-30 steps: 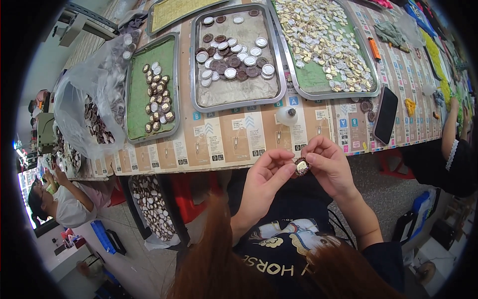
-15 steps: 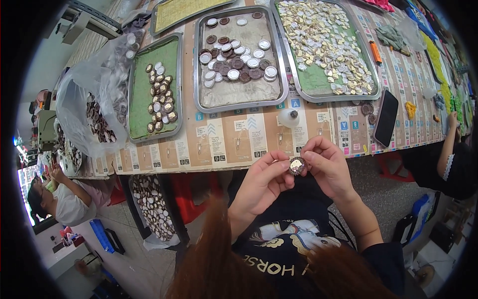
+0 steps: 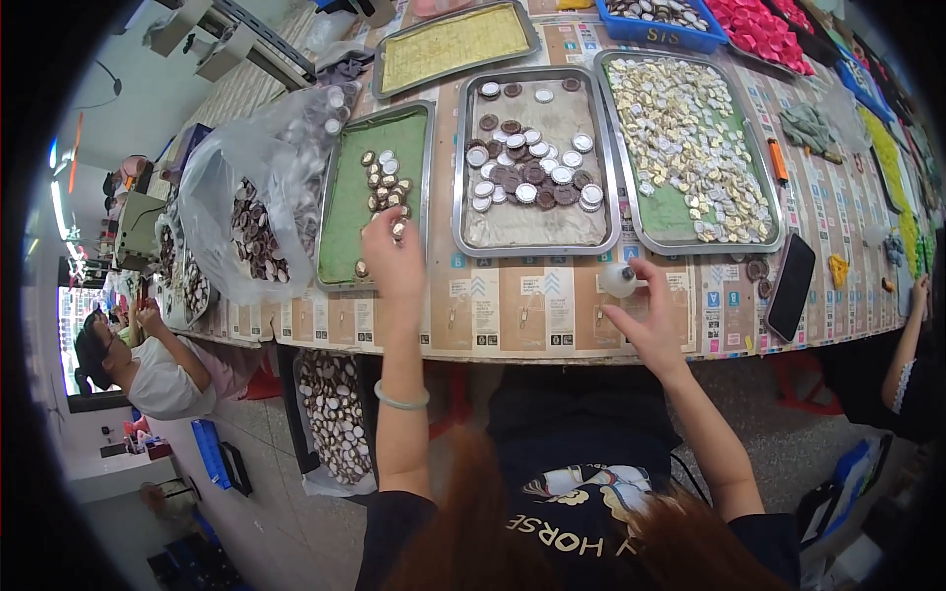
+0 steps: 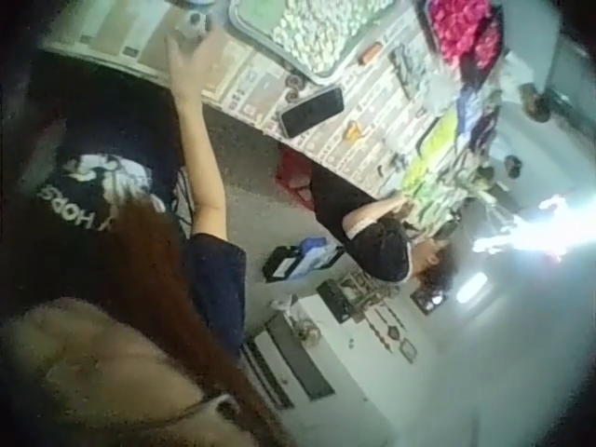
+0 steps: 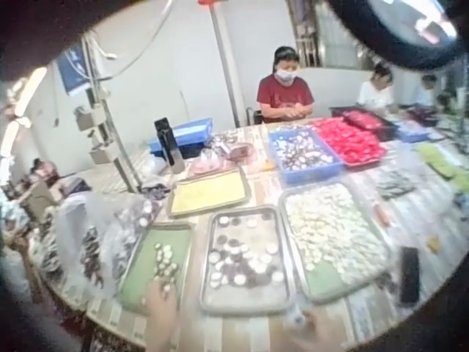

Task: The person assembles toy parts by applying glue from a squeeze bottle to circular toy bases, then attaching small white components to the glued bases by hand.

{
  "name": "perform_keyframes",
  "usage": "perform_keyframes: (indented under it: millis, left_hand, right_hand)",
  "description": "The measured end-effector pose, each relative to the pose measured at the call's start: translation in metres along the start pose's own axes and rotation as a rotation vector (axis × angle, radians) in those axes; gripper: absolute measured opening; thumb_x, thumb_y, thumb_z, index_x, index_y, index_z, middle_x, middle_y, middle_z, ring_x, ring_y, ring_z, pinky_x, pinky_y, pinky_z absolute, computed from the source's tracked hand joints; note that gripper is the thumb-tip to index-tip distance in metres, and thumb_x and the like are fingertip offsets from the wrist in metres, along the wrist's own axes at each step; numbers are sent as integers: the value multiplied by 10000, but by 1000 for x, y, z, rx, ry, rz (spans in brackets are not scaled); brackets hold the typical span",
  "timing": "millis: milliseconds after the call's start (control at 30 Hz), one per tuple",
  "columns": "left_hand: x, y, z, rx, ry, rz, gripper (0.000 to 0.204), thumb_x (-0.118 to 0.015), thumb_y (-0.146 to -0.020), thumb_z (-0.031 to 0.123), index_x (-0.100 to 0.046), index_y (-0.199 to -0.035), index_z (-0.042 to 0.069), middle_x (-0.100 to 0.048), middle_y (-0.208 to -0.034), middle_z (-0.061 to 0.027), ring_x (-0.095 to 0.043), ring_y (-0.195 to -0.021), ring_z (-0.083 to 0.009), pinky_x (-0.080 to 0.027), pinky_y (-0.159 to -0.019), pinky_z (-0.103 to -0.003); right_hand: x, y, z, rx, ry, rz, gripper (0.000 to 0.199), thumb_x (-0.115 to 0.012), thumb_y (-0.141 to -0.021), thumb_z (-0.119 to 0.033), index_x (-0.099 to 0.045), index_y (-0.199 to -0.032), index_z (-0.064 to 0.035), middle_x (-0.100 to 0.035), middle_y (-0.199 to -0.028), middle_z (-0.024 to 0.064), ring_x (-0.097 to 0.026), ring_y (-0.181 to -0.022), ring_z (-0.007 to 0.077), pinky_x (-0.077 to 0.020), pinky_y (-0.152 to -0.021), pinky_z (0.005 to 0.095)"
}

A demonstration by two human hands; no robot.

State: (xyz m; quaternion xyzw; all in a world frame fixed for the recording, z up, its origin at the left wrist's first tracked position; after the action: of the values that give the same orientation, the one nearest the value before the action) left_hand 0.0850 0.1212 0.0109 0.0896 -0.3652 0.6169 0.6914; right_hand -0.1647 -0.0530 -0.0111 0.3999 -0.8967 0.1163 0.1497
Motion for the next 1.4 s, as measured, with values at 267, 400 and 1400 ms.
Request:
perform_keyframes:
  millis: [267,400,1400]
  left_hand:
    - [-99,33,70,-337,-272,-236,243,-607,-710,133,-548,-930,47,-485,-925,-109,-450,-897,-253,-351,-781,-376]
    - [-93,38,68,-396,-45,-208,196,-617,-706,109,-520,-863,44,-488,-894,-100,-470,-864,-214,-368,-743,-345]
    - [-18,133,86,940,1845,-967,343,-403,-897,226,-379,-1180,33,-478,-1136,-131,-531,-924,-173,-442,-819,-296]
  right_hand:
    - [-9,-2,9,-90,-265,-31,381,-628,-721,-67,-491,-1070,3,-545,-933,61,-543,-836,159,-427,-733,262]
    - [4,2,-17,-155,-473,-54,375,-582,-772,-68,-459,-1115,16,-535,-985,79,-540,-857,138,-436,-767,258]
    - [46,22,-79,107,-355,85,368,-727,-628,-43,-477,-898,-27,-470,-849,35,-470,-764,99,-396,-688,221]
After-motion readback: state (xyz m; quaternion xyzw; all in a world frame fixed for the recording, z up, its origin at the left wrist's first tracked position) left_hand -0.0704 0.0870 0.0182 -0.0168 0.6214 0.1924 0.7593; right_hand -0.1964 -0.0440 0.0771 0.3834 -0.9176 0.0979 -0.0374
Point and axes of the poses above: each hand's wrist, its own y-axis away from the middle knuckle, its own x-axis out of the back of the hand, z = x × y, the point moved 1 cm from there along -y, towards the middle knuckle
